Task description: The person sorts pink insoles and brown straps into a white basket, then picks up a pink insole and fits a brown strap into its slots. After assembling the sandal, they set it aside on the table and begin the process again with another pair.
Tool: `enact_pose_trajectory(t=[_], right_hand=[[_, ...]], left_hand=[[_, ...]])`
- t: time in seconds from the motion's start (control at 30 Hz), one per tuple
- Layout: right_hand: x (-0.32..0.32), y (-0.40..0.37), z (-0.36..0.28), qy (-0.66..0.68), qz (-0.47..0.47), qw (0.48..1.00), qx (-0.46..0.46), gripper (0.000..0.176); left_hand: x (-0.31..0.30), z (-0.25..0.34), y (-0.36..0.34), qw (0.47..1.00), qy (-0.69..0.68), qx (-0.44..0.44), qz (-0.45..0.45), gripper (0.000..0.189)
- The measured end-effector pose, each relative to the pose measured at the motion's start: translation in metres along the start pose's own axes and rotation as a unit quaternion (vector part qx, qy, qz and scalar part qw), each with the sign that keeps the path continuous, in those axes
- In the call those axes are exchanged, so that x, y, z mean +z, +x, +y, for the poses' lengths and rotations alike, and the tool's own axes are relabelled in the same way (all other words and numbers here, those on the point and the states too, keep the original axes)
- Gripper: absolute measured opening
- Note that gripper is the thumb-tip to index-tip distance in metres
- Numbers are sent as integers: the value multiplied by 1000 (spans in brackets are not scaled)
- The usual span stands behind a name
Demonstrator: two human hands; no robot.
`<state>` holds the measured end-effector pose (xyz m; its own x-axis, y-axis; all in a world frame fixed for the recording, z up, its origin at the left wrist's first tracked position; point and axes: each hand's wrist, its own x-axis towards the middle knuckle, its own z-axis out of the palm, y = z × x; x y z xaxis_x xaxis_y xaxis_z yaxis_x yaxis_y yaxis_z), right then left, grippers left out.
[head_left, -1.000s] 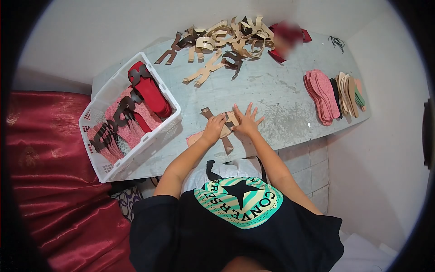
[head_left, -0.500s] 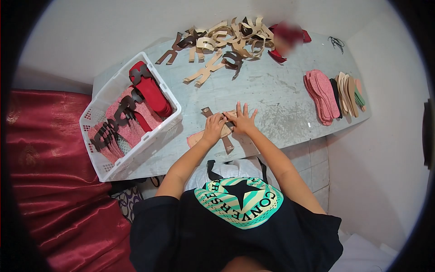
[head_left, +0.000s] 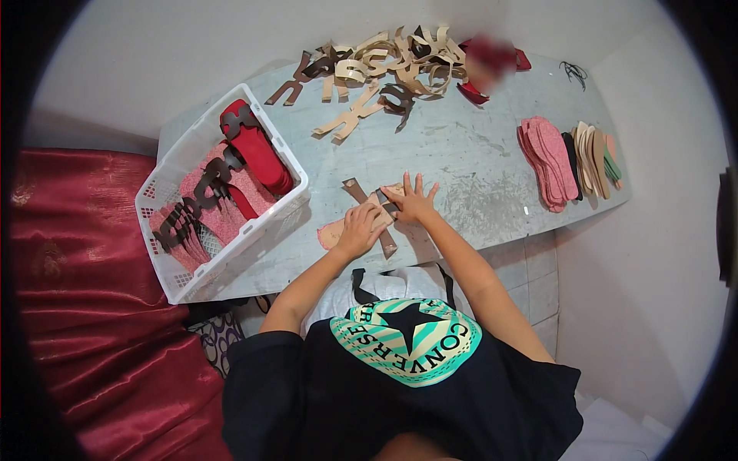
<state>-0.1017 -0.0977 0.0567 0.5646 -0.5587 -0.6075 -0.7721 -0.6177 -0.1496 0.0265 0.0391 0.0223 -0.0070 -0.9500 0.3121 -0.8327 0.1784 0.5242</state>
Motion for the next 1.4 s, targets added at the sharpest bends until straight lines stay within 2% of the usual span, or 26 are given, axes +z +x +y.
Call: enact_pose_trajectory(t=[0.03,0.1,0.13,0.2,0.27,0.33,0.67,0.83,0.87,0.93,1.03,1.4], right_hand=[[1,0,-1,-1,2,1000,1,74],[1,1,0,0,0,1000,2,74],[1,2,0,0,-1,1000,5,74],[2,2,0,3,-1,1000,5,74],[3,3,1,6,1,1000,6,74],[4,3,1,11,8,1000,2,73],[6,2,2,-5,12,1000,0,73],[4,1,1,-5,7,1000,-1,72],[3,1,1,-5,8,1000,-2,72],[0,-3,0,-4,13,1000,-6,71],[-1,-3,-1,-8,9,1000,-1,71],[1,-2,-1,5,13,1000,2,69]], left_hand=[[-6,0,-4,1000,0,-1,-2,39],[-20,3,-10,998,-17,31,-43,63],[-25,8,-10,998,-16,29,-45,63],[-34,17,-11,996,-20,47,-69,76],[-20,20,-15,996,0,66,-60,78],[-16,27,-17,996,42,70,-21,71],[-12,29,-20,995,46,83,-11,51],[-13,28,-17,993,64,94,36,25],[-14,27,-16,993,65,94,36,25],[-20,26,-9,996,68,42,46,16],[-22,17,-3,998,50,12,35,11],[-28,1,23,993,-110,30,-37,13]])
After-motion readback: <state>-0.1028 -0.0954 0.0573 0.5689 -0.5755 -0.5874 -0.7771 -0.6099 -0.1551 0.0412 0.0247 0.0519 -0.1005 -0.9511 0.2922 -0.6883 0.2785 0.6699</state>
